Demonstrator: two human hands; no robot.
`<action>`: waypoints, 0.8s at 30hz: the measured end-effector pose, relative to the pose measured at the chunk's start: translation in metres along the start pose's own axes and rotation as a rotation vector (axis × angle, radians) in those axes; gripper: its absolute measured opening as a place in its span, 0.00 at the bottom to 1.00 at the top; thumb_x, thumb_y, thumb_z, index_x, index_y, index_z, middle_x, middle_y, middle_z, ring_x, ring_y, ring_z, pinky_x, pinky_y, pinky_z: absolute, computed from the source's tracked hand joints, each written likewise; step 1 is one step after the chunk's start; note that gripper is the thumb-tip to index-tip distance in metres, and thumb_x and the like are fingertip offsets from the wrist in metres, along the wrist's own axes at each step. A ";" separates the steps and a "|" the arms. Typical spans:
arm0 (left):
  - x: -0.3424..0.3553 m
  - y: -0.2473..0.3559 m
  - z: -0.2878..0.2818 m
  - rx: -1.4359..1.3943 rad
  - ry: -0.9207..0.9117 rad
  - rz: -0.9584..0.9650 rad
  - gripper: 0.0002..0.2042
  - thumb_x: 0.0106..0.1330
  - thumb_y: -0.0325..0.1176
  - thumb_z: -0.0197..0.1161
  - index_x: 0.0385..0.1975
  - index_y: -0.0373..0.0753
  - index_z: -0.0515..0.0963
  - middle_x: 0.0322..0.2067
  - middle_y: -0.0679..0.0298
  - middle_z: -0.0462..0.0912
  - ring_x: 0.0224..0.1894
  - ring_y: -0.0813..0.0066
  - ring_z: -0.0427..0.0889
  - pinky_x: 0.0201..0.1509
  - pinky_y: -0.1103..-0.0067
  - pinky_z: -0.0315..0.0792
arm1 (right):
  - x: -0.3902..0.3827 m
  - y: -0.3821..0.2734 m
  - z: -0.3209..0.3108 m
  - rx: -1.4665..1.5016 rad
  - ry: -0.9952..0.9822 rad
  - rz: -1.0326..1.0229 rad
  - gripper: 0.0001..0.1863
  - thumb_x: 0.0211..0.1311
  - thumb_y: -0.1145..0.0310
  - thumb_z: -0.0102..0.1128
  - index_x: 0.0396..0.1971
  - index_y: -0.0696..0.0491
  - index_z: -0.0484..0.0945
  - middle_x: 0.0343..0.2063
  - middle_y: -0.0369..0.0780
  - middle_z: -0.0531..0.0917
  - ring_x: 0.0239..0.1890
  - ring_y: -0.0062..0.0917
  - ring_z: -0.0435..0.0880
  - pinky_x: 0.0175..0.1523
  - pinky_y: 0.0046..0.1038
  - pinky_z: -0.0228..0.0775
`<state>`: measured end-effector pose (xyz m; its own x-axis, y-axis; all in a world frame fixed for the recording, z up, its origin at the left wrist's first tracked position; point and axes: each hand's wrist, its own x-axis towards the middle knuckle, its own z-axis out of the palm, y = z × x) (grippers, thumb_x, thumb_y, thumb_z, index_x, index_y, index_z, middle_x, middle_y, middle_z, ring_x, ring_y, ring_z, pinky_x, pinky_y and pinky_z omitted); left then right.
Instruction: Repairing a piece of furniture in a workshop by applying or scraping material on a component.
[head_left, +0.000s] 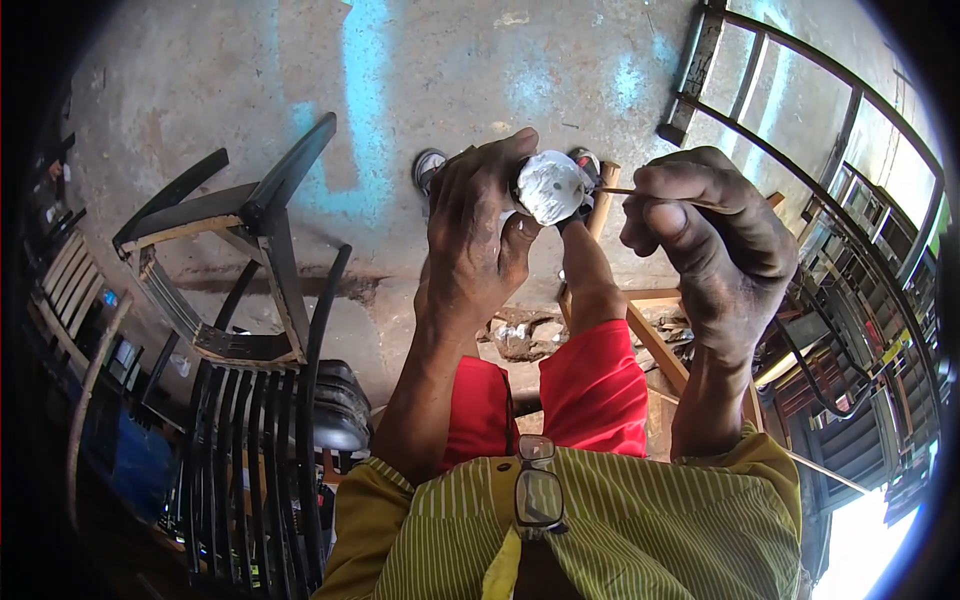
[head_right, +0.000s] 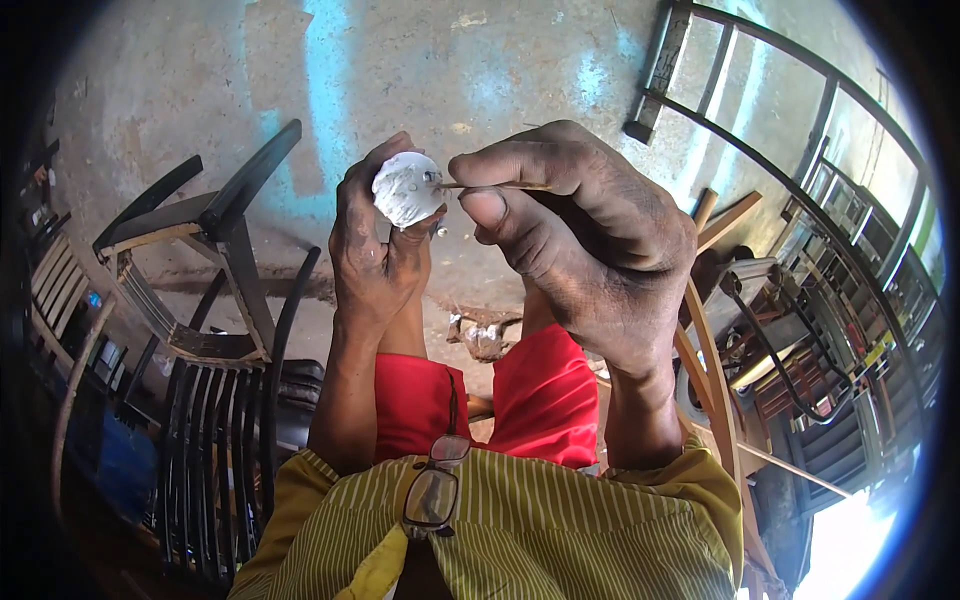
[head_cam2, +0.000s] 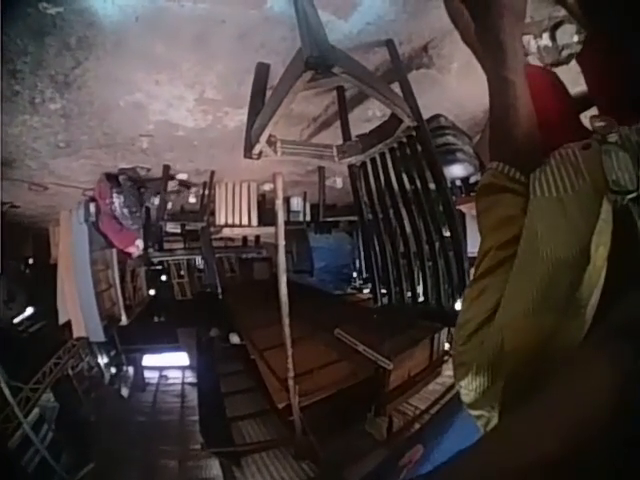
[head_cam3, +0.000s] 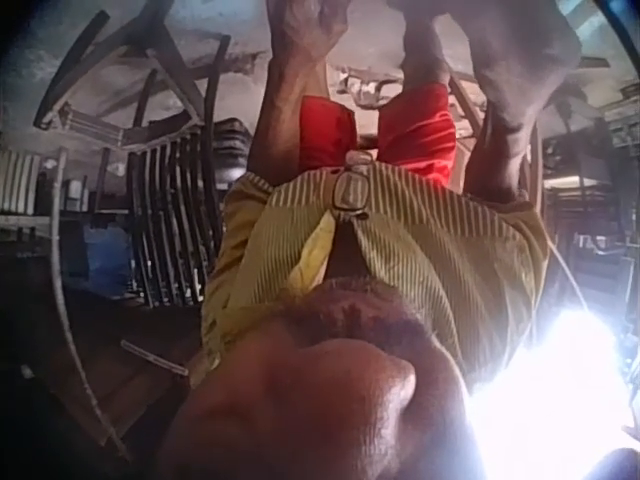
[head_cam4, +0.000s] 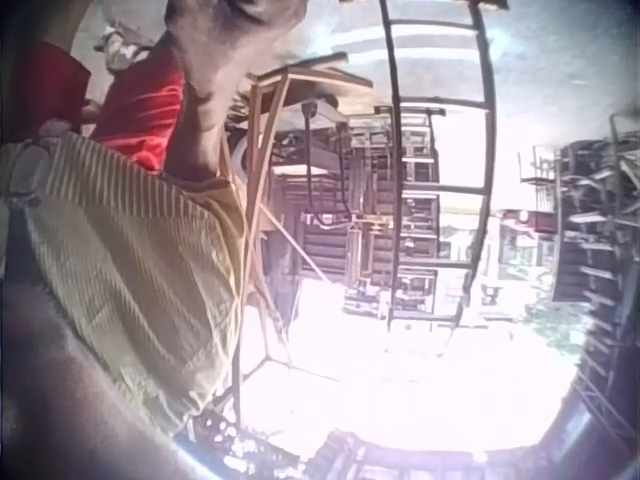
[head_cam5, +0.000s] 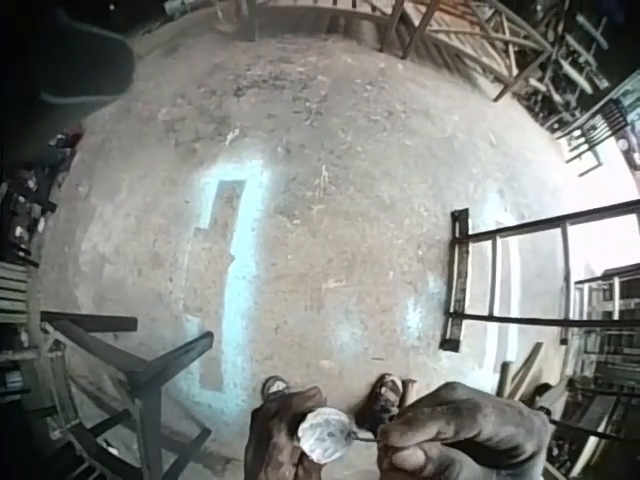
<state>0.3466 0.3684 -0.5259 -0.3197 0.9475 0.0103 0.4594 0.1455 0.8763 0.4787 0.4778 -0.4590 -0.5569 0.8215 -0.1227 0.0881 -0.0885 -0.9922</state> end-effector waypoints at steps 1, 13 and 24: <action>0.000 0.000 0.000 -0.005 0.000 -0.003 0.23 0.57 0.36 0.59 0.49 0.31 0.64 0.44 0.54 0.71 0.46 0.63 0.73 0.48 0.75 0.68 | 0.000 0.000 0.000 0.033 0.006 0.046 0.10 0.53 0.74 0.58 0.34 0.63 0.76 0.25 0.43 0.77 0.22 0.21 0.76 0.25 0.18 0.67; -0.004 -0.004 0.005 -0.015 0.009 0.044 0.24 0.51 0.26 0.59 0.51 0.36 0.64 0.46 0.56 0.72 0.46 0.57 0.72 0.50 0.67 0.63 | 0.003 0.008 0.004 -0.085 -0.083 0.106 0.09 0.53 0.73 0.59 0.33 0.62 0.77 0.28 0.41 0.79 0.23 0.15 0.76 0.26 0.14 0.66; -0.015 -0.015 -0.001 -0.151 -0.037 -0.159 0.20 0.57 0.33 0.56 0.49 0.36 0.66 0.45 0.57 0.73 0.48 0.59 0.71 0.52 0.69 0.63 | 0.012 0.020 0.017 -0.357 -0.167 -0.026 0.06 0.51 0.78 0.58 0.31 0.60 0.76 0.27 0.39 0.79 0.30 0.20 0.77 0.34 0.19 0.68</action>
<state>0.3435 0.3519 -0.5383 -0.3461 0.9263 -0.1487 0.2751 0.2518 0.9279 0.4598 0.4762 -0.4807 -0.6871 0.7150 -0.1294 0.3377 0.1565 -0.9281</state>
